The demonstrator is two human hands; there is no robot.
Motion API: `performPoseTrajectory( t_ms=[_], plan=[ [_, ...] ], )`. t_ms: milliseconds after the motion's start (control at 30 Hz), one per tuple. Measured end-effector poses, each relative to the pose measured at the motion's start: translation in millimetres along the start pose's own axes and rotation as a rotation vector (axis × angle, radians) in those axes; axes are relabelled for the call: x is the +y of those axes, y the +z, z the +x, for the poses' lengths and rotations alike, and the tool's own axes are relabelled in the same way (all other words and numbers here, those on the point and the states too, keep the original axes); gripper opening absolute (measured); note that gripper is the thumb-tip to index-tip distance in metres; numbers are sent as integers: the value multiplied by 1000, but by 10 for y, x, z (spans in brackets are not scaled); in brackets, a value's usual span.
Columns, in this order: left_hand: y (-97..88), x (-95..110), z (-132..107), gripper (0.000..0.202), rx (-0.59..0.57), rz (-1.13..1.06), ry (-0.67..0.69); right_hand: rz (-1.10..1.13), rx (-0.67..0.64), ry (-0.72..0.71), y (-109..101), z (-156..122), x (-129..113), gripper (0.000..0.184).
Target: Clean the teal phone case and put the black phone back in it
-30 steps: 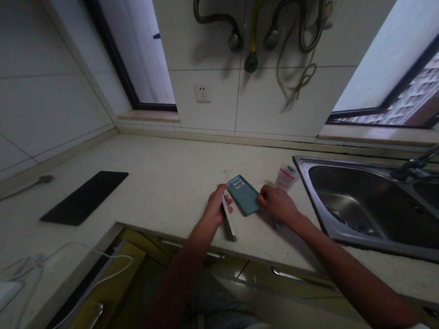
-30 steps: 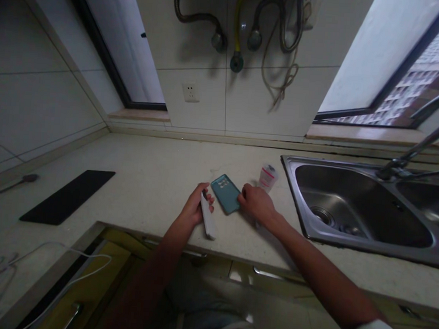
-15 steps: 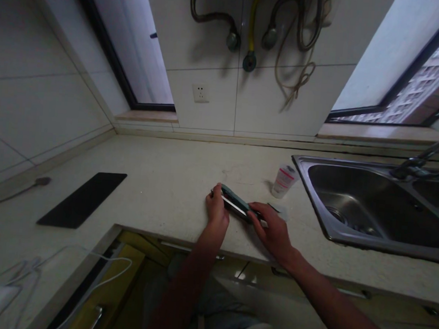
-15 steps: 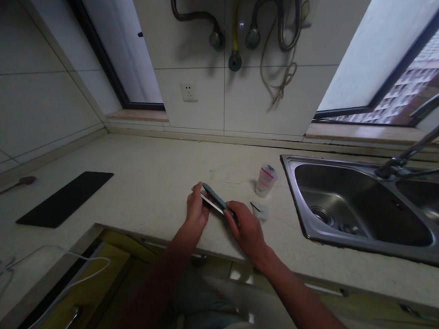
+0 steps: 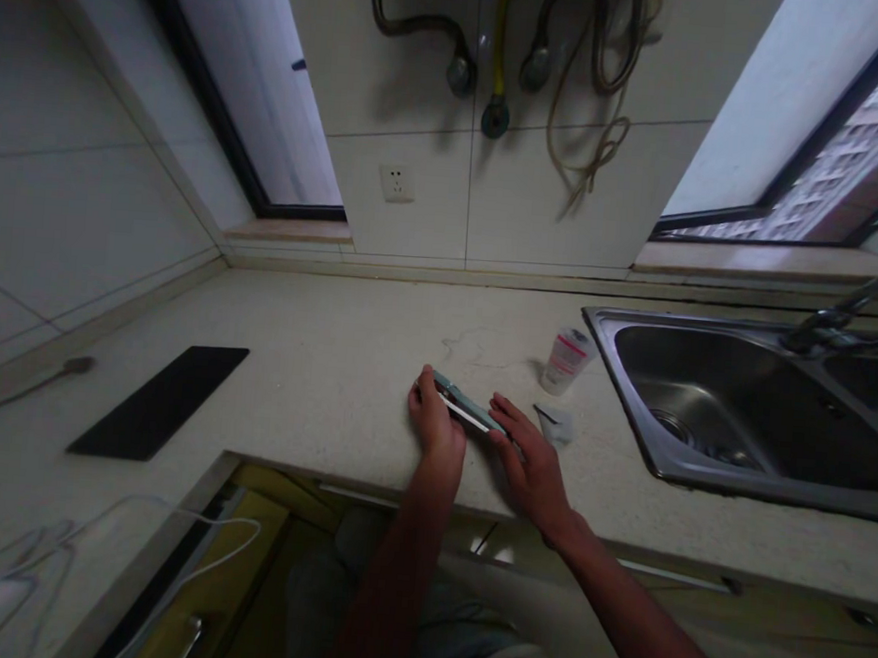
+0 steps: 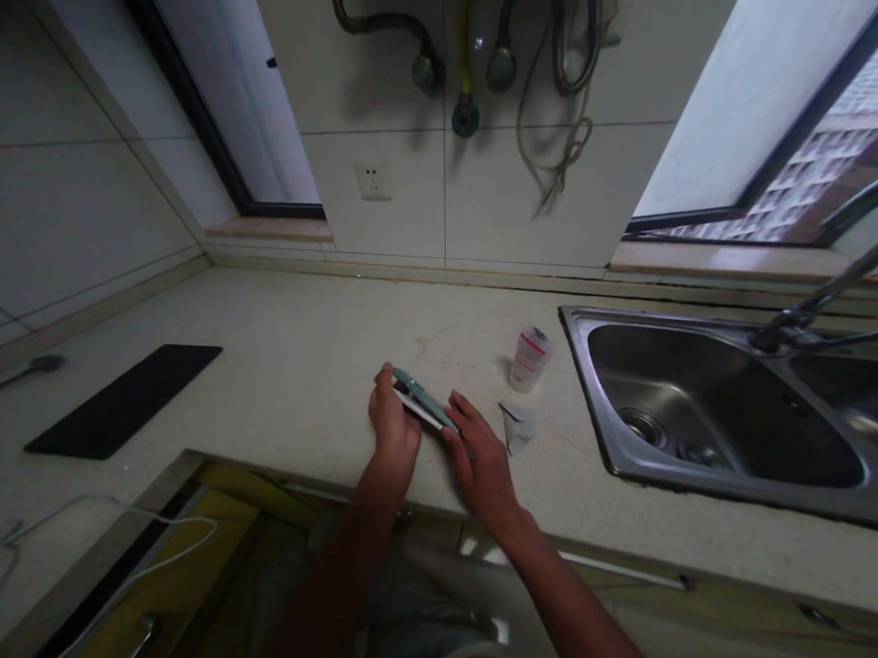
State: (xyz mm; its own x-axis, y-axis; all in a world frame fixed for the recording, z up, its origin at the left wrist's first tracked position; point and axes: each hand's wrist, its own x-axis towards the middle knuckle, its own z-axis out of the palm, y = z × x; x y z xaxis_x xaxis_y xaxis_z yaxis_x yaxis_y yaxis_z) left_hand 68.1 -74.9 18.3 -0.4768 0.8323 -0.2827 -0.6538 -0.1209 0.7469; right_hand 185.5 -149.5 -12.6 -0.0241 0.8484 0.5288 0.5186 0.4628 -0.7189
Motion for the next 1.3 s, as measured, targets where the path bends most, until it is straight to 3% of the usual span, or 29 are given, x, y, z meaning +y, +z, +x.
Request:
performPoseTrajectory(
  t_ms=[300,433,600,767,900,1000,1133,1300],
  plan=[
    [20,-79,-30,29,12,-43,-65,38,-89,5,-50,-24,55,43],
    [18,-58,-46,26,-9,-56,-103,37,-60,36,-56,-45,31,35],
    [6,-5,-155,22,-124,-28,-46,135,119,224,-68,-42,-15,35],
    [-104,-28,-235,22,-50,58,88,537,327,529,-32,-33,42,51],
    [-200,-30,-233,38,-49,92,112,778,344,665,-26,-38,-10,54],
    [-236,25,-249,50,-111,17,30,877,324,723,-52,-31,-109,52],
    [-258,112,-314,47,-312,-45,-99,954,288,744,-76,-17,-199,49],
    [-297,159,-356,46,-319,-33,-78,939,259,800,-84,-37,-199,46]
  ],
)
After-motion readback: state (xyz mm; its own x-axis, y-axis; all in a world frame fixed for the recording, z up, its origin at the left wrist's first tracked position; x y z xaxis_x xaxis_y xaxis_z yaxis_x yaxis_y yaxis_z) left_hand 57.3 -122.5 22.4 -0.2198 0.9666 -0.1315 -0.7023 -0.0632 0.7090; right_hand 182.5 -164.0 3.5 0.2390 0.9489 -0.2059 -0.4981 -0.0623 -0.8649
